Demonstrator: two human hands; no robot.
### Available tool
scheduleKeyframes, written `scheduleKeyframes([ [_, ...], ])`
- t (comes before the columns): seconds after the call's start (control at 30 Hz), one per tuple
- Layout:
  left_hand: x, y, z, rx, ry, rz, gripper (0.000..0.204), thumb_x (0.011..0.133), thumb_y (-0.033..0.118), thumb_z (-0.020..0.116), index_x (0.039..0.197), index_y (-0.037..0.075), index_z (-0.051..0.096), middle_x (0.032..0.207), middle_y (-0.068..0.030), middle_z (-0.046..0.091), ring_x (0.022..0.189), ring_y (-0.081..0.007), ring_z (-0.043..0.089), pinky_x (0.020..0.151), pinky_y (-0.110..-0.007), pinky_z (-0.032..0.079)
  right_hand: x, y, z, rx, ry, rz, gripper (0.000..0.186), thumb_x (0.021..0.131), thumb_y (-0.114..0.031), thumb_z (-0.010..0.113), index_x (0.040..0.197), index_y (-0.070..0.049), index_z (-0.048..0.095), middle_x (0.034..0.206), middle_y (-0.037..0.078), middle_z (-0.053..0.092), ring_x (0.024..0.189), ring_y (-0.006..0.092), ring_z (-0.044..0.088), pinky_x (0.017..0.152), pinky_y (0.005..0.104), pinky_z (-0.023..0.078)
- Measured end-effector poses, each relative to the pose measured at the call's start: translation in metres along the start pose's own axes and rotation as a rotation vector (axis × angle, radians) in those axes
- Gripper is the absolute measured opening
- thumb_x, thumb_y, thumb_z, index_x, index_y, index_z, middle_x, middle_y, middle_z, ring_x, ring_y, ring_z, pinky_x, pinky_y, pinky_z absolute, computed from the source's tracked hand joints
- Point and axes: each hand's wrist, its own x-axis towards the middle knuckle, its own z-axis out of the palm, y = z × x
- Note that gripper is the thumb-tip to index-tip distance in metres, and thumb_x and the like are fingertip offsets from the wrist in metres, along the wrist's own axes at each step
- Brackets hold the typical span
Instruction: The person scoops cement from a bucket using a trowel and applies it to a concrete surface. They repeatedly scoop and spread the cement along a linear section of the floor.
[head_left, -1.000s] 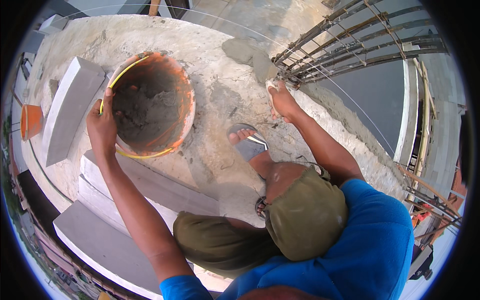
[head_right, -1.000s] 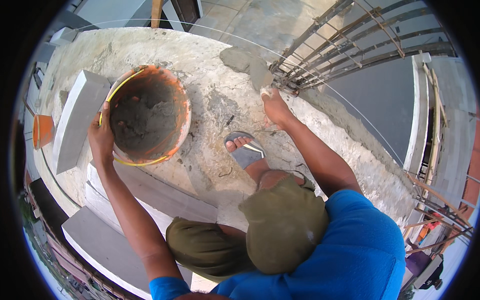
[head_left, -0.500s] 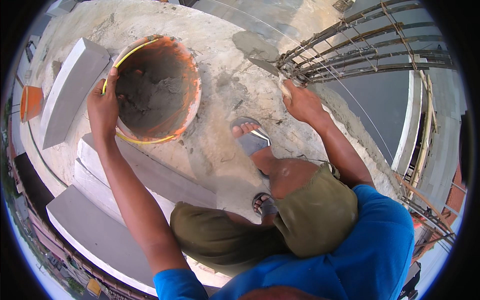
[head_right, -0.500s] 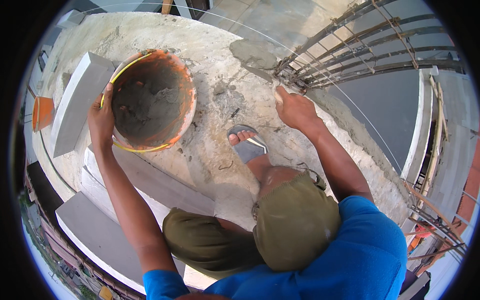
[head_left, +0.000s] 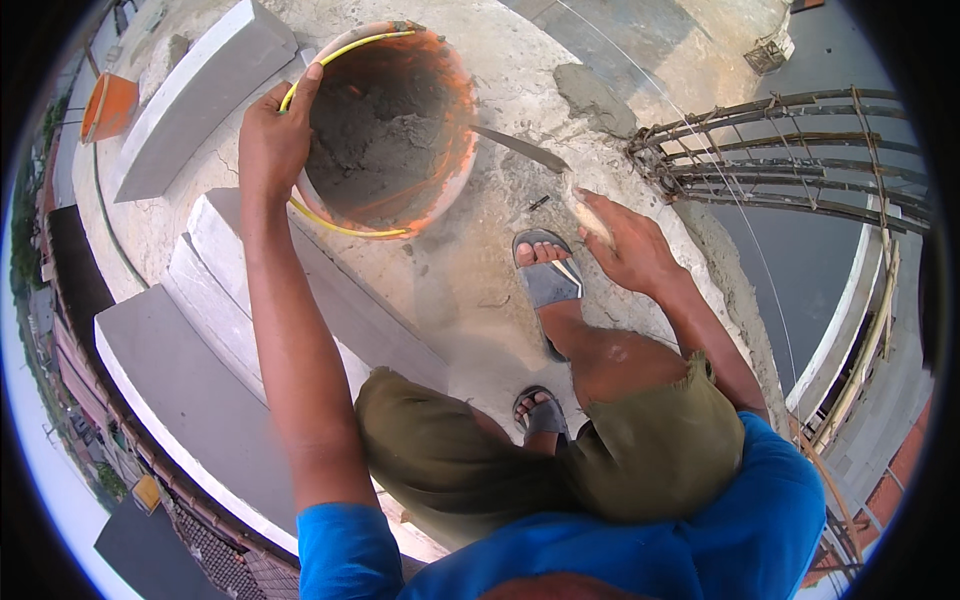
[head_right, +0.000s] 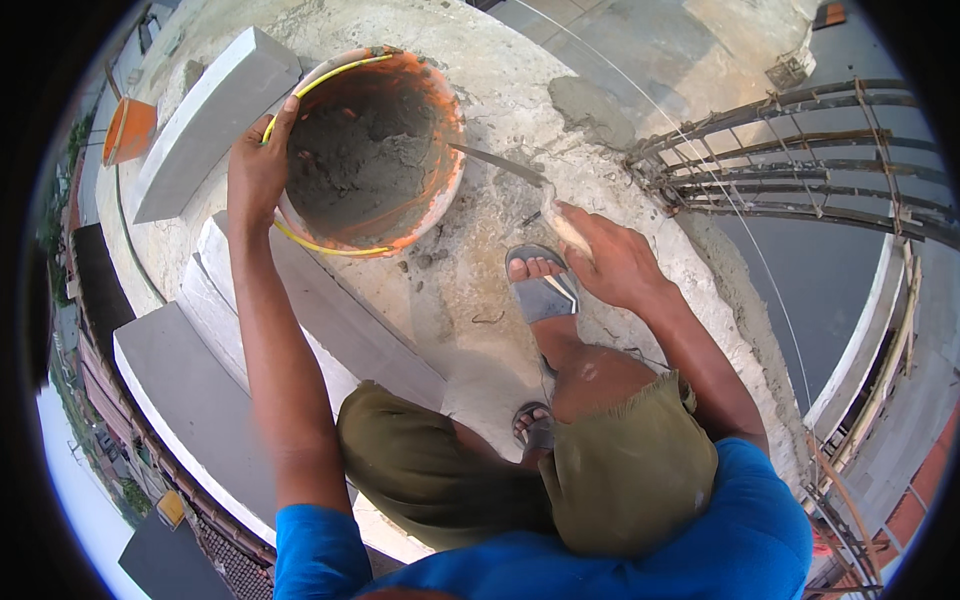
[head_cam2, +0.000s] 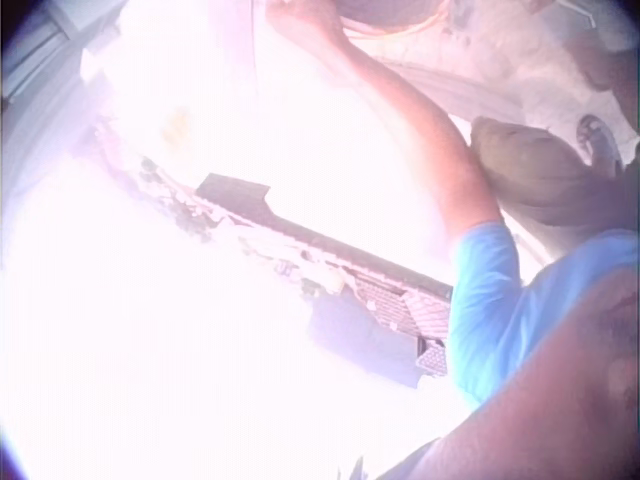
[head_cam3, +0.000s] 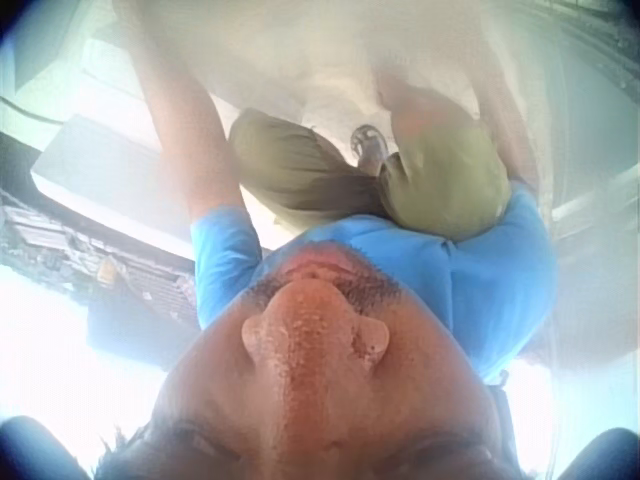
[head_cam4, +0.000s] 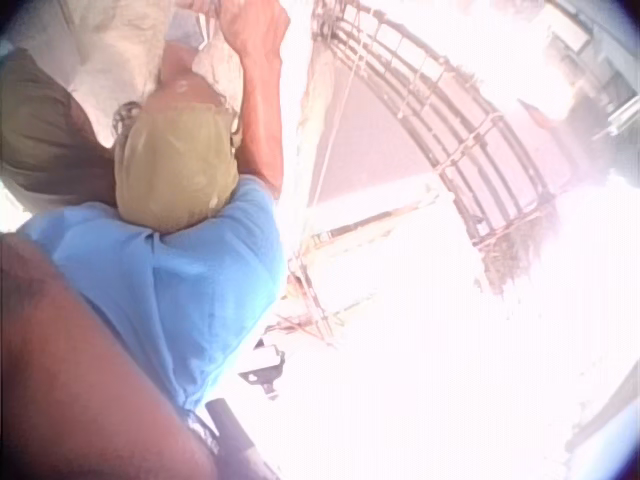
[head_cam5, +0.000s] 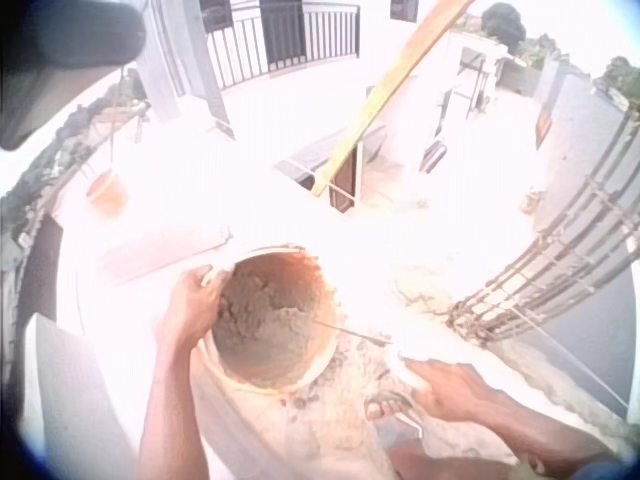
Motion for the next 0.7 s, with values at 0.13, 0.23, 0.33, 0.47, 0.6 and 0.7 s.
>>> scheduleKeyframes([
  [0.13,-0.015,0.022,0.003,0.117,-0.018,0.045,0.063,0.101,0.066,0.066,0.095,0.005,0.081,0.07,-0.0128,0.069,0.066,-0.0259,0.065,0.07,-0.041,0.053,0.105,-0.071,-0.013,-0.374,-0.172,-0.046,0.056,0.102,-0.022,0.065,0.156,-0.011,0.052,0.112,0.019,0.07,0.093,0.0403,0.073,0.077,0.0511,0.06],
  [0.23,-0.019,0.041,0.022,0.113,-0.045,0.073,0.059,0.102,0.064,0.065,0.098,0.008,0.083,0.072,-0.0145,0.071,0.067,-0.0297,0.068,0.071,-0.043,0.054,0.142,-0.039,0.066,-0.356,-0.186,-0.16,0.051,0.102,-0.018,0.06,0.151,-0.008,0.054,0.102,0.022,0.072,0.088,0.0395,0.075,0.078,0.0488,0.06],
  [0.33,-0.022,0.031,0.011,0.111,-0.008,0.045,0.066,0.102,0.064,0.067,0.091,0.0,0.076,0.07,-0.0127,0.067,0.066,-0.0231,0.061,0.07,-0.039,0.051,0.096,-0.082,0.08,-0.248,-0.32,-0.117,0.05,0.103,-0.018,0.059,0.15,-0.003,0.052,0.104,0.023,0.073,0.09,0.0394,0.076,0.082,0.0505,0.06],
  [0.47,-0.022,0.023,0.001,0.037,-0.055,0.06,0.064,0.102,0.063,0.067,0.089,0.001,0.076,0.068,-0.0082,0.065,0.066,-0.0164,0.06,0.069,-0.037,0.051,0.094,-0.099,0.035,0.237,-0.535,0.125,0.055,0.109,-0.03,0.056,0.157,-0.006,0.046,0.12,0.027,0.072,0.102,0.0406,0.074,0.092,0.0519,0.058],
  [0.6,-0.02,0.031,0.023,-0.025,-0.097,0.205,0.056,0.102,0.063,0.067,0.106,0.009,0.085,0.065,-0.0056,0.061,0.064,-0.0143,0.056,0.067,-0.036,0.05,0.157,-0.05,0.039,0.256,-0.652,0.116,0.062,0.112,-0.042,0.054,0.163,-0.009,0.041,0.143,0.027,0.065,0.124,0.0418,0.068,0.106,0.0488,0.052],
  [0.7,-0.025,0.022,0.017,0.097,-0.077,0.122,0.056,0.102,0.064,0.067,0.114,0.013,0.085,0.065,-0.0054,0.061,0.063,-0.0157,0.057,0.067,-0.036,0.05,0.163,-0.032,0.019,0.163,-0.626,0.057,0.061,0.113,-0.045,0.051,0.162,-0.008,0.045,0.154,0.025,0.059,0.14,0.0404,0.059,0.117,0.0472,0.046],
])
